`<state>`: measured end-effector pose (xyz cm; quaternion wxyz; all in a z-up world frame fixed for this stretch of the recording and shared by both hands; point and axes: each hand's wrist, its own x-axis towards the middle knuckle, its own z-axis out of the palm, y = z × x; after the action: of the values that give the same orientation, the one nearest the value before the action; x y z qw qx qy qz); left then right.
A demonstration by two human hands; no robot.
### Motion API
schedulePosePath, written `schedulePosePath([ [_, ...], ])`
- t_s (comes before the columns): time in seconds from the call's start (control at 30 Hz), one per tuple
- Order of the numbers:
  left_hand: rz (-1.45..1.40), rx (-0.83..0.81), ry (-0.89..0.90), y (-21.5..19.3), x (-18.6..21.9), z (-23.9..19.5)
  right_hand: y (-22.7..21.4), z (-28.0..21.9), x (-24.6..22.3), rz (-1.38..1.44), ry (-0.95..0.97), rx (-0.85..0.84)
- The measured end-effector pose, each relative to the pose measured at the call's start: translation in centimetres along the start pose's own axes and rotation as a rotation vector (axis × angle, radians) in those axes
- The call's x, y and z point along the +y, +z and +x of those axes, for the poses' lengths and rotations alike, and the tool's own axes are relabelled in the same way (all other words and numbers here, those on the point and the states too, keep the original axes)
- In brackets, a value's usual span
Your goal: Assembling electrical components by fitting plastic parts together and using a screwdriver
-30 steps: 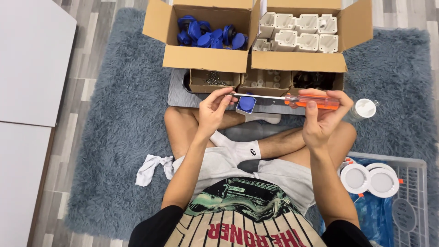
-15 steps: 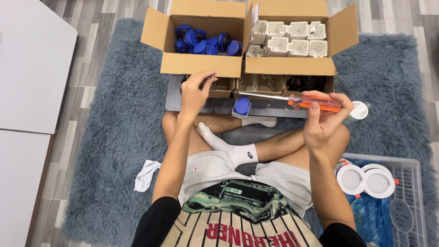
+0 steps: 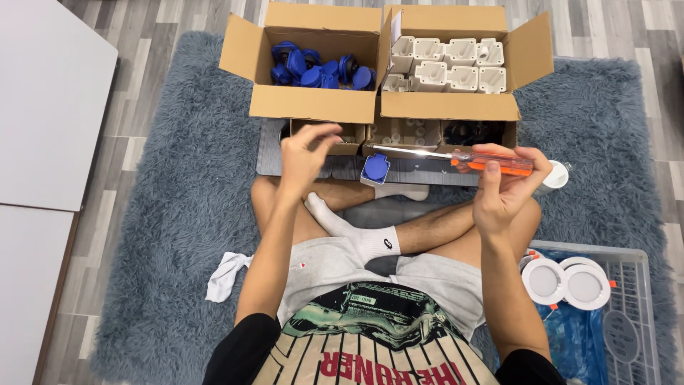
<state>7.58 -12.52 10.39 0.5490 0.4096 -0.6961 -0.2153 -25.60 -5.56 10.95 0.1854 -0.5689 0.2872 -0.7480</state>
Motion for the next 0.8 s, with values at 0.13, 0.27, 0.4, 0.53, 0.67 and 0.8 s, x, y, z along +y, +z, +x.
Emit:
schedulePosePath([
  [0.13, -0.121, -0.018, -0.005, 1.9, 0.4, -1.9, -0.2, -0.9, 0.7, 0.037, 0.006, -0.003],
  [0.27, -0.303, -0.031, -0.089, 2.9, 1.4, -3.1, -0.2, -1.7, 1.2, 0.074, 0.055, 0.016],
  [0.4, -0.432, -0.032, -0.187, 3.7, 0.7, -3.8, -0.3, -2.0, 1.4, 0.083, 0.048, 0.014],
  [0.53, -0.537, -0.041, -0.265, 4.3, -0.1, -4.6, -1.1, -2.5, 1.8, 0.074, 0.059, 0.006],
  [0.67, -0.556, -0.018, -0.261, 4.6, -0.1, -5.2, -1.0, -1.8, 1.1, 0.061, 0.069, -0.032],
  [0.8, -0.501, 0.008, -0.249, 4.8, 1.0, -5.7, 0.0, -0.8, -1.4, 0.038, 0.168, -0.096],
])
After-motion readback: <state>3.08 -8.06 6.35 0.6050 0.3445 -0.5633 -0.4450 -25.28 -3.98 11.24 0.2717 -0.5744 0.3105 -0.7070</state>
